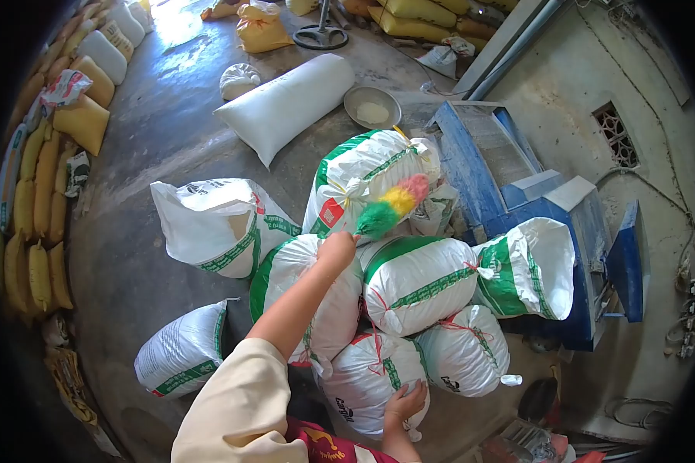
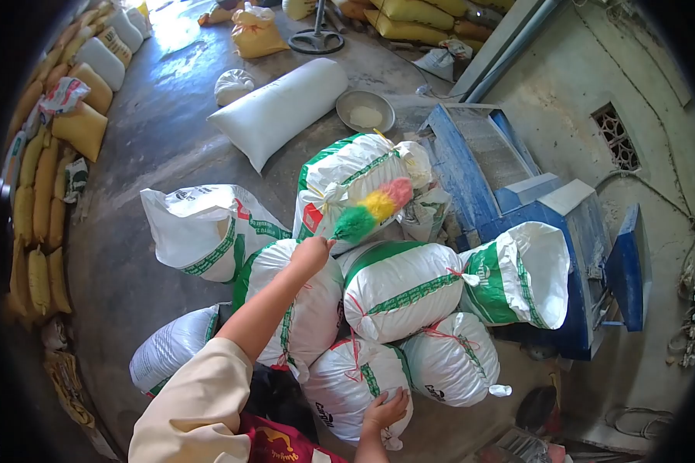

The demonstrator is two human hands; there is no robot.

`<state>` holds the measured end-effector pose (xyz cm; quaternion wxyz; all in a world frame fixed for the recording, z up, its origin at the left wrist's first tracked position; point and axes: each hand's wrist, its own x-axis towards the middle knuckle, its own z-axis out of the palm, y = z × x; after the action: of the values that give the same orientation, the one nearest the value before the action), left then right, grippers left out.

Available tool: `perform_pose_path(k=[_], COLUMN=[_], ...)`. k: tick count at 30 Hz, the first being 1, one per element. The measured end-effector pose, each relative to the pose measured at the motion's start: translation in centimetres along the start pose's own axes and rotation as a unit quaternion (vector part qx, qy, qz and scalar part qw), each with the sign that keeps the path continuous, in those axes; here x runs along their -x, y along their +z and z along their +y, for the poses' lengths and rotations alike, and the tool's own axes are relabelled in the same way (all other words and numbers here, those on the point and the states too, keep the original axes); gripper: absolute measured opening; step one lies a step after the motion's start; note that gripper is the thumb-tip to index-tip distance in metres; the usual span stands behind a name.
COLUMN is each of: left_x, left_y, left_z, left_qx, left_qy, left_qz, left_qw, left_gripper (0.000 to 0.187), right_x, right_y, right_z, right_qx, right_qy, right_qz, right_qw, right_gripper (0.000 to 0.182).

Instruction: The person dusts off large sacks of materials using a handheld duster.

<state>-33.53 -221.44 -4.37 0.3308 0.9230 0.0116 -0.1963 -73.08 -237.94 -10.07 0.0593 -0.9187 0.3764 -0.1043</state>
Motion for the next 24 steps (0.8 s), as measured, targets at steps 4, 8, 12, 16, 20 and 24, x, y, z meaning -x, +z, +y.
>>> perform_pose_path(k=[4,8,12,16,20,24], left_x=[0.9,-0.3,2.3,0.3,-1.9,0.5], left_y=[-1.1,-2.5,-4.1,-0.7,0.0,-1.2], left_z=[0.2,-1.5,1.4,-2.0,-4.4,-3.4], left_qx=[-0.144,-0.157,-0.107,-0.058,-0.219,-0.189], left_qy=[0.019,0.076,0.038,0.044,0.212,0.254], left_qz=[-0.052,-0.119,0.004,-0.028,-0.140,-0.043], left_qw=[0.988,0.978,0.994,0.997,0.942,0.948], left_gripper=[0.045,0.046,0.043,0.042,0.036,0.035], right_x=[0.0,-0.1,-0.2,-0.3,-0.3,-0.5], right_y=[-0.1,-0.3,-0.5,-0.9,-0.9,-1.0], right_z=[-0.1,-0.3,-0.5,-0.5,-0.6,-0.8], right_qx=[0.003,-0.008,-0.006,-0.010,-0.011,-0.007], right_qy=[0.013,0.022,0.029,0.040,0.043,0.059], right_qz=[-0.010,-0.013,-0.017,-0.019,-0.033,-0.026], right_qw=[1.000,1.000,0.999,0.999,0.998,0.998], right_gripper=[0.041,0.041,0.042,0.043,0.043,0.043])
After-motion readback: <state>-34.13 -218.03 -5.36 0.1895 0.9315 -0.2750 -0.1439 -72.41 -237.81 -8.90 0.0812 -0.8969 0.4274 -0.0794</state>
